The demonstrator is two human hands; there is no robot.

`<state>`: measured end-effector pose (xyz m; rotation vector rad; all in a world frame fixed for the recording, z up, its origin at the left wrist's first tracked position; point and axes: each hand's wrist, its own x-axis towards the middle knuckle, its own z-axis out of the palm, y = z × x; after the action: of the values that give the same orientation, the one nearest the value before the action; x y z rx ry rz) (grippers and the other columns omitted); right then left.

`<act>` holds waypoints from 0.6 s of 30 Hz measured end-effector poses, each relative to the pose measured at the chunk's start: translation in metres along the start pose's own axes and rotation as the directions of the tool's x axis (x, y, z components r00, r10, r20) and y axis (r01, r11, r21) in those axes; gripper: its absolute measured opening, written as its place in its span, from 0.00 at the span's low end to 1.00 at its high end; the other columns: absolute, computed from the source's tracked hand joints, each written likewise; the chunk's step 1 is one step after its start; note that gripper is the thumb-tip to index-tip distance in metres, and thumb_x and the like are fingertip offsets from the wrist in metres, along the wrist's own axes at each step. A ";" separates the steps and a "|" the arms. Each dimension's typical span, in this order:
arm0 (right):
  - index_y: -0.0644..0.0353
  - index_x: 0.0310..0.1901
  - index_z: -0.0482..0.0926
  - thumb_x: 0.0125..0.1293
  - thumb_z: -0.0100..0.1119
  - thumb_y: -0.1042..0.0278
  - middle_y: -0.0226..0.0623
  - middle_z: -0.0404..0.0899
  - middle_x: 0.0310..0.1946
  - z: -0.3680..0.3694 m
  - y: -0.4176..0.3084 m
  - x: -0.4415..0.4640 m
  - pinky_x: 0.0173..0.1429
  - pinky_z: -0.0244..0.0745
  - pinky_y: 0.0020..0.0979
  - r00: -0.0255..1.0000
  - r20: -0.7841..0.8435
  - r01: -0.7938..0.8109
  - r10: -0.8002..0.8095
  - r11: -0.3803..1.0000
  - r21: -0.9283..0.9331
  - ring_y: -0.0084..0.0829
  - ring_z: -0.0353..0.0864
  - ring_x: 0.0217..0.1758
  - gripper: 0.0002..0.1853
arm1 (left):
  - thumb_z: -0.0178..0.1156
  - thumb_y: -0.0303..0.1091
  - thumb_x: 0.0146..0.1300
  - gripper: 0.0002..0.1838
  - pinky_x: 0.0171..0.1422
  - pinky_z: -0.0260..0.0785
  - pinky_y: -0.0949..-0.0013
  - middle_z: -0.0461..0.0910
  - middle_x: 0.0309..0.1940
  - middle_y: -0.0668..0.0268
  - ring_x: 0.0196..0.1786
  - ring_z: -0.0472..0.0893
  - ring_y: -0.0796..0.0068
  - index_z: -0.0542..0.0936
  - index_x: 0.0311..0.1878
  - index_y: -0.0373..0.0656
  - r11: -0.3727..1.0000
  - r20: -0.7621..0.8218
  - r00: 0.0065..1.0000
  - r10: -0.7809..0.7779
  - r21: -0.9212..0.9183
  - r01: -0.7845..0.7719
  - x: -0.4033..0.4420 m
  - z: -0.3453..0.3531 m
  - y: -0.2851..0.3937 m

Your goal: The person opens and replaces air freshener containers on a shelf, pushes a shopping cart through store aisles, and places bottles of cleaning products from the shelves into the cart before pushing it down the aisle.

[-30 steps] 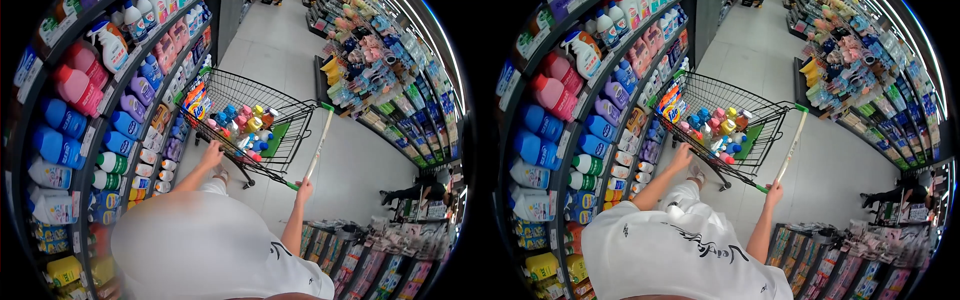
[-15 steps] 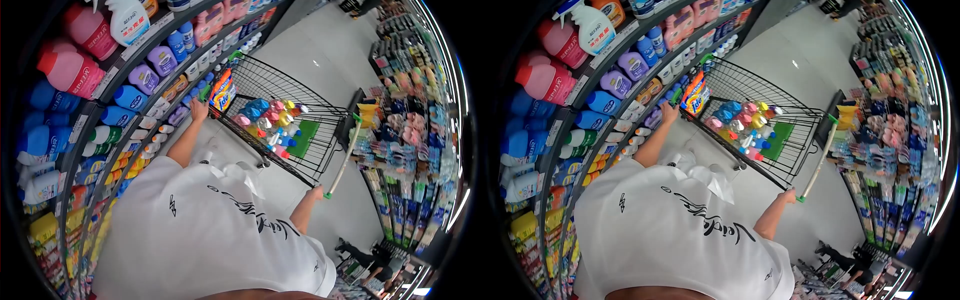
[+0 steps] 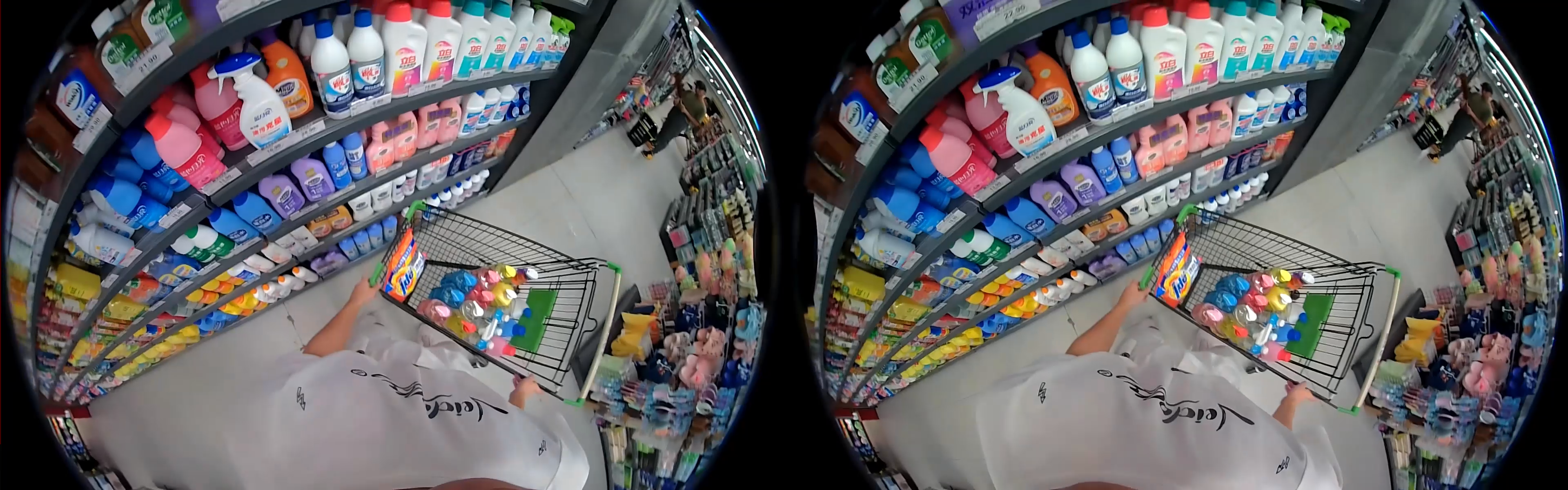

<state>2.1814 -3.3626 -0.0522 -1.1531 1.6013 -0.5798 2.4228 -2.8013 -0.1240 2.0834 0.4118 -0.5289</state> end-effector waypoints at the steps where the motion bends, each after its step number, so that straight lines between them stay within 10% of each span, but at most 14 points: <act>1: 0.48 0.70 0.24 0.65 0.51 0.70 0.57 0.75 0.45 -0.002 -0.003 0.009 0.26 0.83 0.42 0.997 0.075 0.029 -0.029 1.000 -0.002 0.47 0.83 0.29 0.46 | 0.64 0.48 0.59 0.24 0.38 0.75 0.59 0.83 0.27 0.55 0.30 0.85 0.60 0.74 0.47 0.38 1.000 -0.051 0.998 -0.027 -0.007 0.026 -0.012 0.006 0.010; 2: 0.41 0.70 0.14 0.68 0.54 0.64 0.54 0.75 0.50 -0.004 -0.008 0.029 0.30 0.84 0.42 0.974 0.225 -0.003 -0.003 1.000 0.026 0.47 0.84 0.33 0.53 | 0.64 0.48 0.59 0.24 0.38 0.75 0.60 0.83 0.27 0.55 0.30 0.85 0.62 0.74 0.47 0.38 0.999 -0.040 0.998 -0.047 -0.028 0.046 -0.013 0.012 0.010; 12: 0.52 0.73 0.38 0.67 0.59 0.56 0.44 0.75 0.51 0.051 -0.105 0.129 0.36 0.84 0.37 0.823 0.566 -0.019 -0.034 0.996 0.088 0.42 0.84 0.39 0.45 | 0.56 0.53 0.62 0.25 0.34 0.76 0.65 0.83 0.26 0.60 0.27 0.84 0.69 0.79 0.39 0.33 0.970 0.091 0.981 -0.171 -0.157 0.184 -0.064 0.073 0.060; 14: 0.57 0.59 0.63 0.66 0.59 0.56 0.43 0.77 0.45 0.074 -0.115 0.155 0.33 0.84 0.33 0.848 0.526 0.020 -0.056 0.997 0.075 0.39 0.84 0.35 0.25 | 0.57 0.53 0.61 0.25 0.33 0.76 0.64 0.84 0.27 0.61 0.28 0.84 0.69 0.80 0.39 0.34 0.952 0.122 0.967 -0.223 -0.188 0.243 -0.069 0.082 0.065; 18: 0.61 0.49 0.71 0.67 0.55 0.58 0.41 0.78 0.39 0.115 -0.137 0.200 0.30 0.83 0.31 0.822 0.569 0.048 0.006 0.996 -0.081 0.35 0.83 0.32 0.16 | 0.56 0.51 0.61 0.24 0.33 0.75 0.64 0.85 0.32 0.61 0.31 0.85 0.69 0.80 0.43 0.35 0.916 0.183 0.937 -0.296 -0.222 0.333 -0.065 0.103 0.066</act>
<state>2.3393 -3.5786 -0.0717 -1.2656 1.1006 -0.1402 2.3774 -2.9284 -0.0943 1.7304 0.6986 -0.7739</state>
